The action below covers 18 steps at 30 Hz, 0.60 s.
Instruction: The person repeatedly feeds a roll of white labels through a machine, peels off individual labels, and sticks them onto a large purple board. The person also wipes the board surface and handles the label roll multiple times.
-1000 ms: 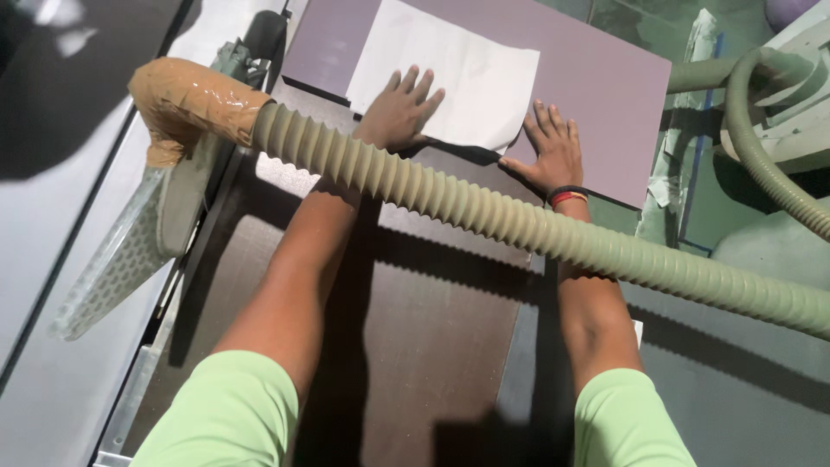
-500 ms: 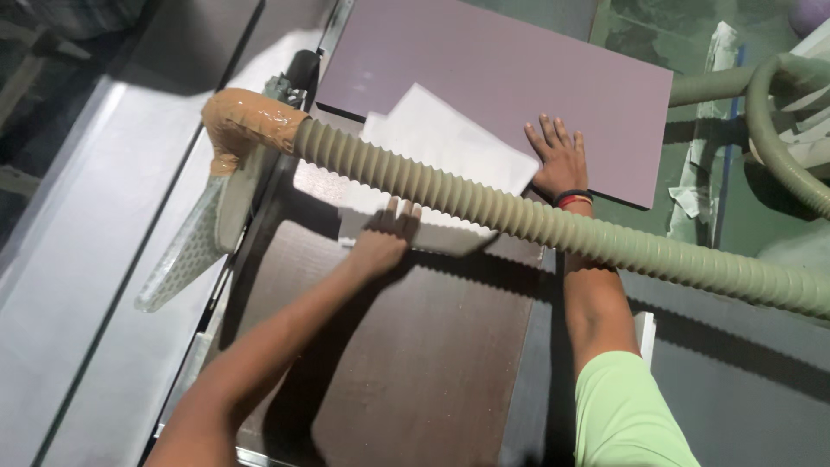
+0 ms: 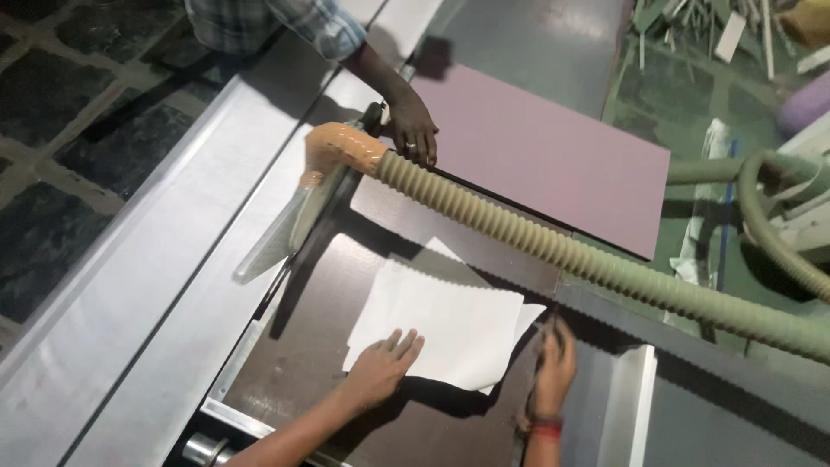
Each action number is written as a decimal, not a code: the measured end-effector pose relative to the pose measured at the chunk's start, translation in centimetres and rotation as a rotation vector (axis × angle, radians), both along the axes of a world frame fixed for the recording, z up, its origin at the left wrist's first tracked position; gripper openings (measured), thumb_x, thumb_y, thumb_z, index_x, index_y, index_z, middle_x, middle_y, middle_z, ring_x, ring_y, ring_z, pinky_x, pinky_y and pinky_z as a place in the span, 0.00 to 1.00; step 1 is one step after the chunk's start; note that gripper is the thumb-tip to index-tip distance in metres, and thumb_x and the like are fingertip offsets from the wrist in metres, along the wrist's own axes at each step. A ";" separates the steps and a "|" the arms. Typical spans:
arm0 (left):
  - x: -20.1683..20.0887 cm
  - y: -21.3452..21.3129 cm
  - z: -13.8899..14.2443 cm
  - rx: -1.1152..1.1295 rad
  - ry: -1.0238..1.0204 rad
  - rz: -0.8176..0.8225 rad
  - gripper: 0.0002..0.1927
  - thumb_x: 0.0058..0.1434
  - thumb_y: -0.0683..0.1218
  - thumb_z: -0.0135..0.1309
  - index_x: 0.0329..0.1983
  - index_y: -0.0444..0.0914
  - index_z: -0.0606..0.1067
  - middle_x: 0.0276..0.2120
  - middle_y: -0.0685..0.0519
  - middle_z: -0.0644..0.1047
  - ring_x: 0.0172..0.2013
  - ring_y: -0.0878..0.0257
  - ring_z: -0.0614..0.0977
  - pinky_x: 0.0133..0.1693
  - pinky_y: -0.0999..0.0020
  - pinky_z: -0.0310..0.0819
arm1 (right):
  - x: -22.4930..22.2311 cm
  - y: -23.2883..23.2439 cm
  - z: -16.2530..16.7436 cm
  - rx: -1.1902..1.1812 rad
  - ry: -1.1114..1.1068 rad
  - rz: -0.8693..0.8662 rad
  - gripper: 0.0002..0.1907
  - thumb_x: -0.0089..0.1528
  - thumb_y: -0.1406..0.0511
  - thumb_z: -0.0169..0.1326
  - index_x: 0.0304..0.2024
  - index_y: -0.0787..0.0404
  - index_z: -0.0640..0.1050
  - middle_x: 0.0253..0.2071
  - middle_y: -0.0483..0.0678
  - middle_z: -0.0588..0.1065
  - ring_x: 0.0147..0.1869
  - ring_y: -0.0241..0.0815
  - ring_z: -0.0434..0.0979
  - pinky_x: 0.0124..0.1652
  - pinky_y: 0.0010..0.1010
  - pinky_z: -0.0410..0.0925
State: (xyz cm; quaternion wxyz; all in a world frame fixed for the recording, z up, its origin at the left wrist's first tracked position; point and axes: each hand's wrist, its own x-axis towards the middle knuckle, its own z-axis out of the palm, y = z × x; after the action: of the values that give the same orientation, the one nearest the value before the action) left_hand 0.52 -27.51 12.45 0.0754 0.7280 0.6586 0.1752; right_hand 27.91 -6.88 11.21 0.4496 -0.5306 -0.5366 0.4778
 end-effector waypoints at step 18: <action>3.6 -28.6 8.1 -0.444 -1.413 0.275 0.35 0.61 0.61 0.53 0.62 0.32 0.70 0.51 0.46 0.79 0.51 0.53 0.80 0.55 0.55 0.74 | 2.9 -30.9 16.0 -0.103 0.216 0.556 0.26 0.69 0.60 0.54 0.65 0.68 0.69 0.60 0.52 0.74 0.62 0.42 0.74 0.60 0.34 0.68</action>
State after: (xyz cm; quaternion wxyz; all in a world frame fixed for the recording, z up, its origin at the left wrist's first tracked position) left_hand 4.12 -56.08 20.51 0.6022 0.3214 0.5583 0.4715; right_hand 30.84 -37.76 27.26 0.3284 -0.3316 -0.5853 0.6630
